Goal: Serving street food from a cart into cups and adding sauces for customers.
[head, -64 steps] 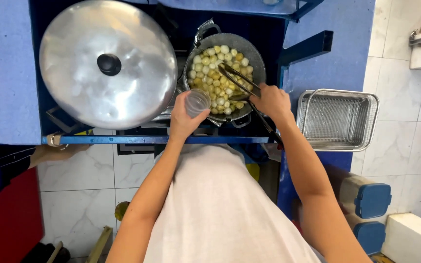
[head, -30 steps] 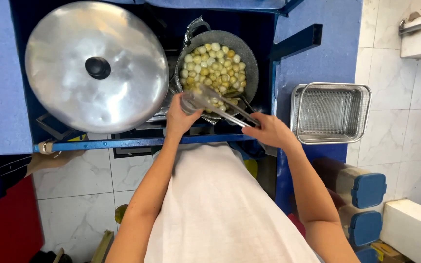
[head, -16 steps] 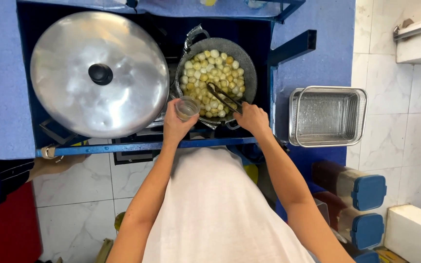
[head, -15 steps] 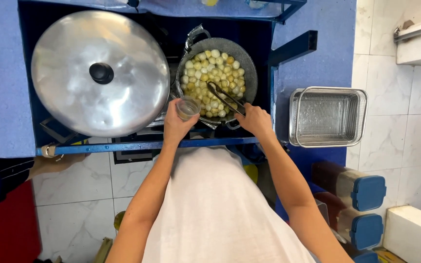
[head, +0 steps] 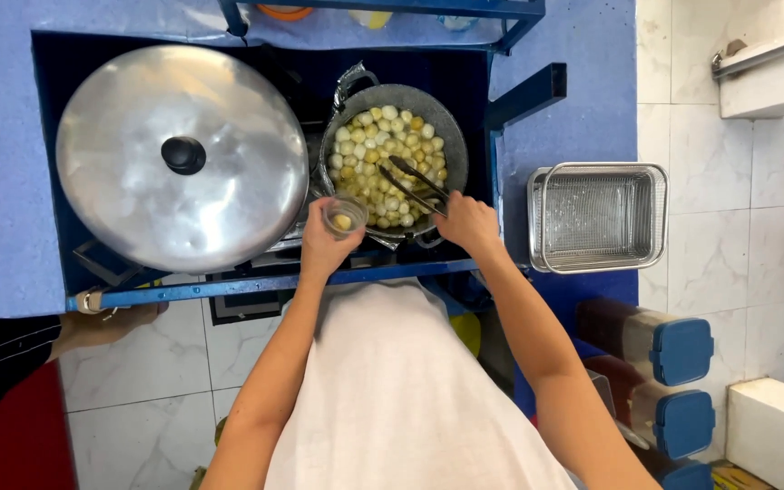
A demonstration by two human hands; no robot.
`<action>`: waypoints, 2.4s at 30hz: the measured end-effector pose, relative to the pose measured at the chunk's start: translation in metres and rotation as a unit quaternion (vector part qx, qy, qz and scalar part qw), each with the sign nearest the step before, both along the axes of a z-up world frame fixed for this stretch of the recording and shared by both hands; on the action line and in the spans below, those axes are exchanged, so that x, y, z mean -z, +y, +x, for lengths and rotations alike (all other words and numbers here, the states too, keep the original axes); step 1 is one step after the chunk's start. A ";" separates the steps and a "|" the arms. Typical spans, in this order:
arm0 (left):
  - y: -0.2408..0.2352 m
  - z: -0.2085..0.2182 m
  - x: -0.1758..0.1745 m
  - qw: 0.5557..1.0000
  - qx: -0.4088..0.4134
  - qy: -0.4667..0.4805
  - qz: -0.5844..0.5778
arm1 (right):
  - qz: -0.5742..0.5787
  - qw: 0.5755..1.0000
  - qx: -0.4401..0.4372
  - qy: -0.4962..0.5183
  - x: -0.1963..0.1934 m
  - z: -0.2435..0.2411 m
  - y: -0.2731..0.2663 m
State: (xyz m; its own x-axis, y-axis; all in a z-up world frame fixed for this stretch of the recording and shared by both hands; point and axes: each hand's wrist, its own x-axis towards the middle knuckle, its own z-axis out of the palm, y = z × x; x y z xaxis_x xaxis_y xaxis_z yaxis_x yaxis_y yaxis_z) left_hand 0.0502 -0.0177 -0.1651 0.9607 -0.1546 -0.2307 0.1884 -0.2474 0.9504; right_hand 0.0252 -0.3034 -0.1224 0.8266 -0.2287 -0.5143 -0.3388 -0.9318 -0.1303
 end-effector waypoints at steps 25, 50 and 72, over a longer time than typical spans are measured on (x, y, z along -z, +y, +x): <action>-0.007 0.006 0.003 0.998 0.003 0.002 -0.070 | 0.244 0.963 0.100 0.060 -0.126 -0.061 0.020; 0.004 0.003 -0.005 0.999 -0.014 -0.029 -0.002 | 0.014 0.999 0.017 0.034 0.000 -0.021 -0.004; 0.002 0.008 0.012 1.000 0.023 0.009 -0.016 | 0.143 0.987 0.068 0.021 -0.113 -0.045 0.037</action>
